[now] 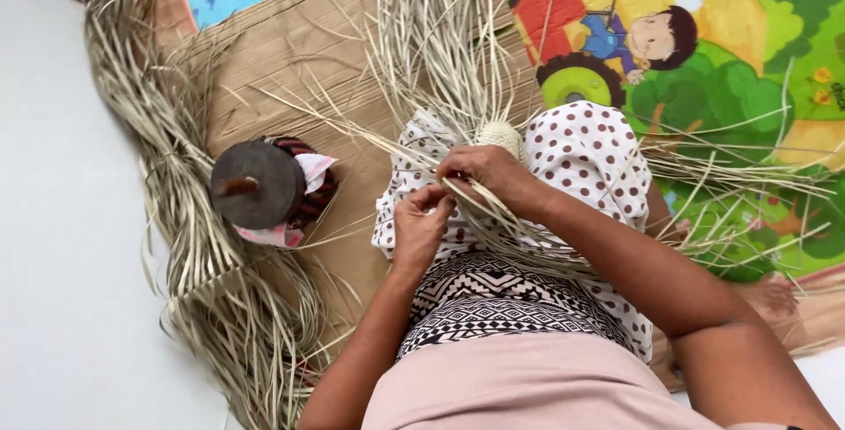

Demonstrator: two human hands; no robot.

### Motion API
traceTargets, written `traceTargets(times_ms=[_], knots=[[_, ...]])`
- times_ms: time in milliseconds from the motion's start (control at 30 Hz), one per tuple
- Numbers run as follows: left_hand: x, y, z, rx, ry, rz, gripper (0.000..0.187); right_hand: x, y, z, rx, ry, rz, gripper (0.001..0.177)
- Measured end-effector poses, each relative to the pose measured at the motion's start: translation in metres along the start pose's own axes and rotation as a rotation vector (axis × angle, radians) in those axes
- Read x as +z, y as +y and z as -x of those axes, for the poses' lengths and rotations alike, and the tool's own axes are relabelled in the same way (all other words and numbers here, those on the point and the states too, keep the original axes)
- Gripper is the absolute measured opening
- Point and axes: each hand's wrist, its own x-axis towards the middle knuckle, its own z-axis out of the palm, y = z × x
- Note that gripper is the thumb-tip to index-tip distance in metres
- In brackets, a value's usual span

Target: Weaving dried plant fibers together to create the crown of a hat

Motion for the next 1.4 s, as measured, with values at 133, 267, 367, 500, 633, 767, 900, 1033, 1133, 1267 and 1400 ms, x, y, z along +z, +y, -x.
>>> traceTargets(times_ms=[133,267,367,500,633,767,900,1033,1133,1267,1400], knots=[[0.005,0.011,0.01,0.004,0.013,-0.019,0.013,0.003,0.003,0.004,-0.051,0.048,0.08,0.013],[0.008,-0.003,-0.004,-0.213,0.086,0.193,0.017,0.019,0.04,0.021,-0.299,0.07,0.359,0.011],[0.009,-0.006,0.001,-0.249,0.098,0.29,0.016,-0.003,0.001,0.028,-0.53,0.051,0.607,0.01],[0.014,-0.012,-0.005,-0.202,0.102,0.277,0.016,-0.008,0.008,0.029,-0.517,-0.045,0.606,0.008],[0.025,0.001,0.004,-0.004,0.113,0.15,0.013,0.012,0.03,-0.001,-0.441,0.019,0.663,0.007],[0.024,-0.009,-0.003,0.095,0.104,0.175,0.009,0.029,0.049,-0.018,-0.424,0.177,0.414,0.018],[0.02,-0.022,-0.017,0.221,0.201,0.219,0.01,0.02,0.04,-0.004,-0.118,0.155,0.471,0.032],[0.021,-0.02,-0.016,0.182,0.184,0.263,0.008,0.013,0.036,0.008,-0.135,0.127,0.423,0.024],[0.014,-0.039,-0.018,0.012,0.192,0.372,0.014,0.013,0.021,0.022,-0.283,0.083,0.498,0.014],[0.015,-0.053,-0.025,-0.185,0.082,0.384,0.021,0.002,0.007,0.023,-0.404,0.058,0.582,0.012],[0.022,-0.016,-0.012,-0.132,0.102,0.355,0.022,0.001,0.005,-0.001,-0.35,0.056,0.568,0.018]])
